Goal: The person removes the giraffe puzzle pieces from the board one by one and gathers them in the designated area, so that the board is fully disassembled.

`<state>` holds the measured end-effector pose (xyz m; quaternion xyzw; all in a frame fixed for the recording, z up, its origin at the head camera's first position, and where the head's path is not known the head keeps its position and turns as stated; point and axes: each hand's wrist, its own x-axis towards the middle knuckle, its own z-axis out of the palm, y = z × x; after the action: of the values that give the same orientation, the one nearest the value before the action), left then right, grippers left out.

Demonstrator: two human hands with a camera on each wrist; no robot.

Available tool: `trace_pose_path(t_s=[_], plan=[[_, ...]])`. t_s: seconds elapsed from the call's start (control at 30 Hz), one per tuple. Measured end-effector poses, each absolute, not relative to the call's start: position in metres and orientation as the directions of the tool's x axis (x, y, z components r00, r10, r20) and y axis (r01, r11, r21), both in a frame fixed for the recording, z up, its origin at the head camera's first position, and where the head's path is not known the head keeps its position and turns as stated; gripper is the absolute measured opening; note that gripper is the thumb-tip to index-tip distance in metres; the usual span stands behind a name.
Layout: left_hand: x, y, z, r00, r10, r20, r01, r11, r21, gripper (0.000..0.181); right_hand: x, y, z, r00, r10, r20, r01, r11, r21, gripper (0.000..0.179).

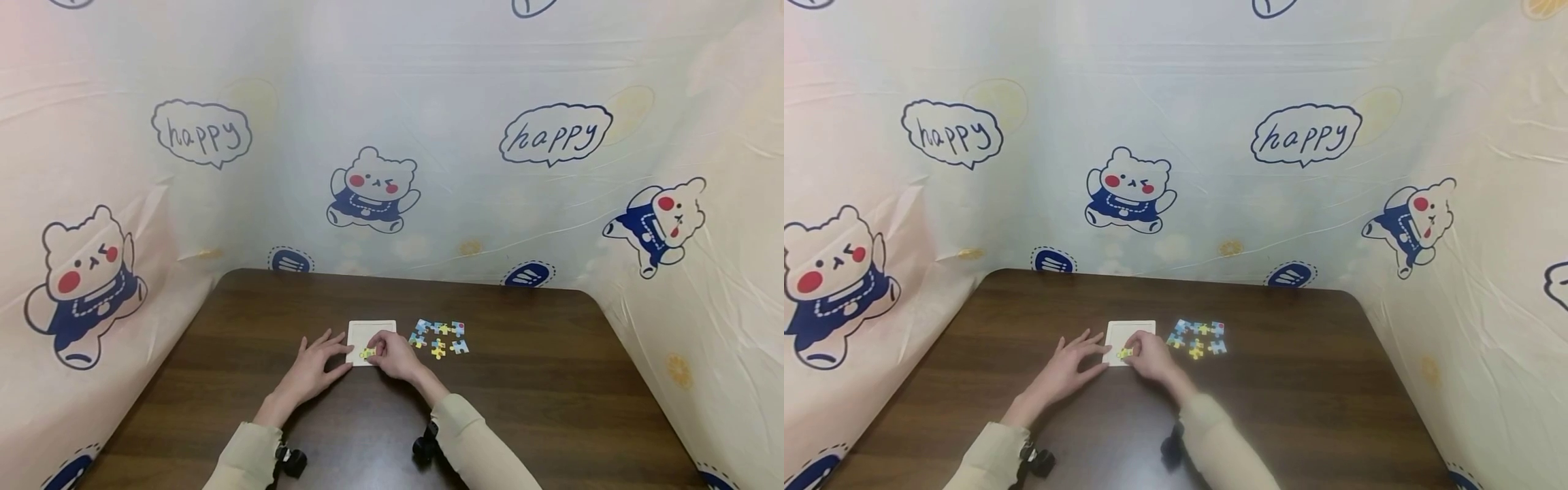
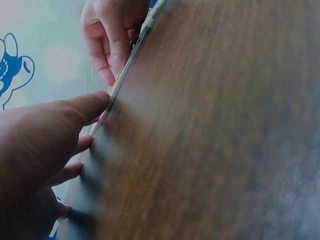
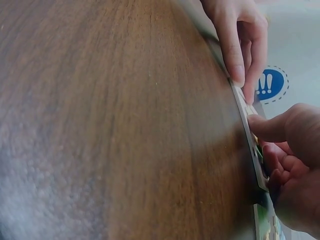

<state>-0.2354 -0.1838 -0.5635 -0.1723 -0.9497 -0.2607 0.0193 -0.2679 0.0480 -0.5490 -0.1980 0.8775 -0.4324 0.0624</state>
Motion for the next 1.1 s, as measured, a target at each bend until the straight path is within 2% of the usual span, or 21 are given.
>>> trace_pose_path(t_s=[0.17, 0.47, 0.63, 0.87, 0.97, 1.1], plan=[[-0.236, -0.183, -0.563, -0.938, 0.319, 0.134, 0.342, 0.801, 0.491, 0.039, -0.268, 0.05, -0.55, -0.903, -0.419, 0.092, -0.332, 0.546, -0.769, 0.016], [-0.236, -0.184, -0.562, -0.941, 0.316, 0.126, 0.335, 0.804, 0.492, 0.039, -0.27, 0.053, -0.547, -0.91, -0.411, 0.053, -0.284, 0.525, -0.802, 0.02], [-0.235, -0.184, -0.563, -0.942, 0.312, 0.124, 0.331, 0.803, 0.496, 0.04, -0.281, 0.056, -0.569, -0.897, -0.426, 0.12, -0.357, 0.537, -0.764, 0.017], [-0.235, -0.184, -0.563, -0.944, 0.308, 0.122, 0.326, 0.804, 0.498, 0.039, -0.304, 0.055, -0.611, -0.896, -0.422, 0.141, -0.378, 0.556, -0.74, 0.029], [-0.235, -0.184, -0.562, -0.944, 0.307, 0.119, 0.325, 0.806, 0.495, 0.039, -0.302, 0.056, -0.607, -0.89, -0.429, 0.153, -0.394, 0.556, -0.732, 0.029], [-0.235, -0.184, -0.562, -0.943, 0.31, 0.119, 0.327, 0.806, 0.494, 0.04, -0.288, 0.056, -0.578, -0.893, -0.431, 0.132, -0.372, 0.541, -0.754, 0.028]])
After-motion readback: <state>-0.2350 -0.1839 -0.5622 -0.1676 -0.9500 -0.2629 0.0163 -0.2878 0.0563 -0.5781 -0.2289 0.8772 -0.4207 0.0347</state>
